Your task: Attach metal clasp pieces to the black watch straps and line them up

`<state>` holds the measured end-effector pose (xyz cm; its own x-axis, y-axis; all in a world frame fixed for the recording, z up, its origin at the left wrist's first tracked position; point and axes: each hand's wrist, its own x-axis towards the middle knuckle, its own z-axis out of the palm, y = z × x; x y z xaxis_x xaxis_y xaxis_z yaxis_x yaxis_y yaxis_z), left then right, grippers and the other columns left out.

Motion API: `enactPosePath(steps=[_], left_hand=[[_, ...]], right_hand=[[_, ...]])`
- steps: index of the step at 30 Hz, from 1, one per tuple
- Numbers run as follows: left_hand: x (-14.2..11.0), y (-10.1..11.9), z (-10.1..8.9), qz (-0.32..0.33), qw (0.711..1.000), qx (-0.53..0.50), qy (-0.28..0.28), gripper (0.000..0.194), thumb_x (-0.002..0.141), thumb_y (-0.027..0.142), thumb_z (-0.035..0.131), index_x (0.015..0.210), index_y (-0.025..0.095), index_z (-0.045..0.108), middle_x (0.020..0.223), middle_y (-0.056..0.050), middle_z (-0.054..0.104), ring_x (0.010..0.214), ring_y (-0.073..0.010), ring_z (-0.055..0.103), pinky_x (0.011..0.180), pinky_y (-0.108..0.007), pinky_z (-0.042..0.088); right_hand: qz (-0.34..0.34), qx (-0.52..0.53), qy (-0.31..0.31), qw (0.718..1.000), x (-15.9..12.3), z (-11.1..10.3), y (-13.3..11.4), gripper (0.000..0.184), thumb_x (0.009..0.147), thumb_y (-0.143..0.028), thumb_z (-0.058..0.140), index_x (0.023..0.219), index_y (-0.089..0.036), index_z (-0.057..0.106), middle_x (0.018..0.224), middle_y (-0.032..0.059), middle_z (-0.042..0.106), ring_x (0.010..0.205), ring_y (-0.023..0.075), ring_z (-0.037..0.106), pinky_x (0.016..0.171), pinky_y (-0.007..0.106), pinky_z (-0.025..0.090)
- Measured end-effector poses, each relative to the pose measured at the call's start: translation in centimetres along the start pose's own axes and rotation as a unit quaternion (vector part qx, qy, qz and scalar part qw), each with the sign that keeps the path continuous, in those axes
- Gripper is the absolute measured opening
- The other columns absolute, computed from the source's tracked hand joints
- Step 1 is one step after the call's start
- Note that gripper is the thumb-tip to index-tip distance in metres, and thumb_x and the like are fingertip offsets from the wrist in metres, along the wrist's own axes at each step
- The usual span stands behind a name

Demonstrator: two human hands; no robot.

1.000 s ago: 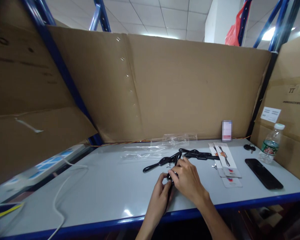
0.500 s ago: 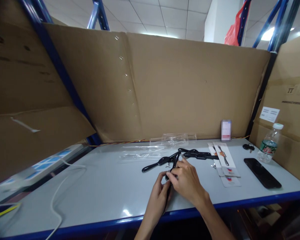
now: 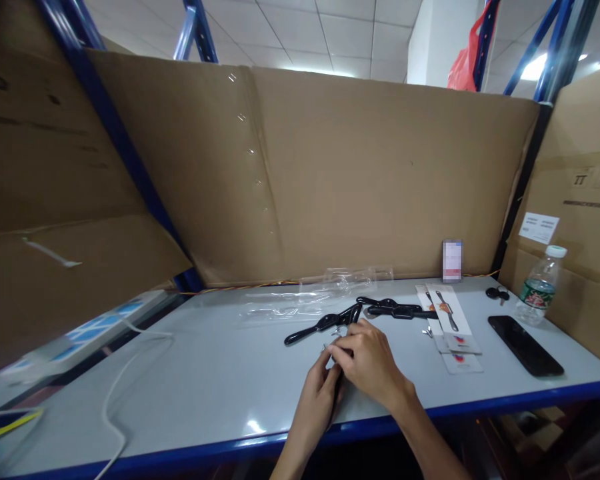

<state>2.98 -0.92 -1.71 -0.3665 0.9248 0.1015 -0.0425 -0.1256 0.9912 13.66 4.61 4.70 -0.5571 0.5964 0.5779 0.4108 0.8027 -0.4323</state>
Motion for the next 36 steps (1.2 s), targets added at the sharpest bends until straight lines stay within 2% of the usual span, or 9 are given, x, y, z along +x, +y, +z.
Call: enactPosePath(steps=[3,7,10,13,16,21,25,31,36], left_hand=[[0.0,0.1,0.0,-0.008,1.000,-0.021,0.001,0.062,0.084,0.046,0.061,0.136,0.013,0.055,0.058,0.003,0.055,0.045,-0.0144,0.045,0.047,-0.027,0.041],[-0.4,0.6,-0.2,-0.042,0.997,-0.055,-0.012,0.074,0.083,0.055,0.061,0.145,0.017,0.047,0.048,0.008,0.046,0.034,-0.0122,0.033,0.035,-0.025,0.032],[-0.7,1.1,-0.3,-0.050,0.996,-0.061,-0.047,0.087,0.082,0.064,0.060,0.150,0.018,0.035,0.046,0.011,0.043,0.030,-0.0105,0.028,0.029,-0.023,0.027],[-1.0,1.3,-0.2,-0.035,0.995,-0.069,-0.061,0.092,0.081,0.069,0.059,0.151,0.016,0.030,0.048,0.010,0.047,0.031,-0.0104,0.034,0.030,-0.021,0.033],[-1.1,1.3,-0.1,-0.023,0.995,-0.072,-0.069,0.093,0.081,0.070,0.059,0.150,0.015,0.029,0.049,0.009,0.049,0.033,-0.0110,0.039,0.033,-0.021,0.038],[-1.3,1.7,-0.2,-0.024,0.995,-0.074,-0.068,0.091,0.081,0.069,0.060,0.152,0.021,0.028,0.050,0.011,0.045,0.031,-0.0098,0.036,0.029,-0.020,0.036],[-1.4,1.8,-0.2,-0.029,0.994,-0.070,-0.074,0.092,0.079,0.071,0.061,0.151,0.022,0.032,0.049,0.011,0.041,0.032,-0.0073,0.027,0.028,-0.018,0.027],[-1.1,0.9,0.2,-0.030,0.996,-0.074,-0.043,0.093,0.077,0.068,0.065,0.149,0.017,0.037,0.045,0.013,0.035,0.034,-0.0070,0.023,0.030,-0.017,0.021],[-1.4,1.4,-0.1,-0.028,0.993,-0.086,-0.078,0.092,0.079,0.064,0.067,0.151,0.016,0.035,0.047,0.010,0.043,0.035,-0.0084,0.031,0.032,-0.019,0.029]], right_hand=[[0.022,0.040,0.064,0.997,0.2,-0.7,0.4,0.031,0.097,-0.025,0.055,0.072,-0.021,0.072,0.071,0.0023,0.065,0.073,0.0176,0.057,0.072,0.030,0.043],[0.101,0.111,0.135,0.979,-0.4,-1.4,1.8,0.035,0.098,-0.036,0.052,0.074,-0.019,0.070,0.070,0.0037,0.064,0.068,0.0177,0.057,0.062,0.029,0.041],[0.177,0.225,0.107,0.952,-1.2,-0.8,2.5,0.035,0.095,-0.046,0.054,0.078,-0.018,0.068,0.070,0.0030,0.064,0.068,0.0174,0.058,0.056,0.026,0.041],[0.228,0.351,0.038,0.908,-2.0,0.7,2.5,0.042,0.087,-0.060,0.059,0.086,-0.018,0.065,0.068,0.0014,0.059,0.064,0.0170,0.057,0.044,0.022,0.040],[0.249,0.428,0.009,0.869,-2.5,1.8,2.2,0.050,0.079,-0.066,0.065,0.091,-0.018,0.063,0.068,-0.0007,0.054,0.061,0.0158,0.055,0.037,0.020,0.039],[0.250,0.485,-0.008,0.838,-2.8,1.9,1.9,0.046,0.079,-0.063,0.068,0.082,-0.017,0.061,0.067,-0.0007,0.055,0.059,0.0138,0.055,0.039,0.018,0.039],[0.238,0.466,-0.012,0.852,-3.1,2.0,1.9,0.044,0.080,-0.061,0.067,0.077,-0.017,0.059,0.064,-0.0012,0.054,0.056,0.0127,0.051,0.039,0.019,0.038],[0.222,0.396,0.060,0.889,-3.7,2.7,0.9,0.041,0.090,-0.059,0.055,0.077,-0.021,0.052,0.063,-0.0028,0.049,0.050,0.0113,0.043,0.043,0.022,0.036],[0.202,0.374,0.080,0.902,-4.0,2.4,0.9,0.037,0.094,-0.054,0.052,0.078,-0.021,0.051,0.068,-0.0021,0.048,0.056,0.0121,0.045,0.048,0.022,0.037]])
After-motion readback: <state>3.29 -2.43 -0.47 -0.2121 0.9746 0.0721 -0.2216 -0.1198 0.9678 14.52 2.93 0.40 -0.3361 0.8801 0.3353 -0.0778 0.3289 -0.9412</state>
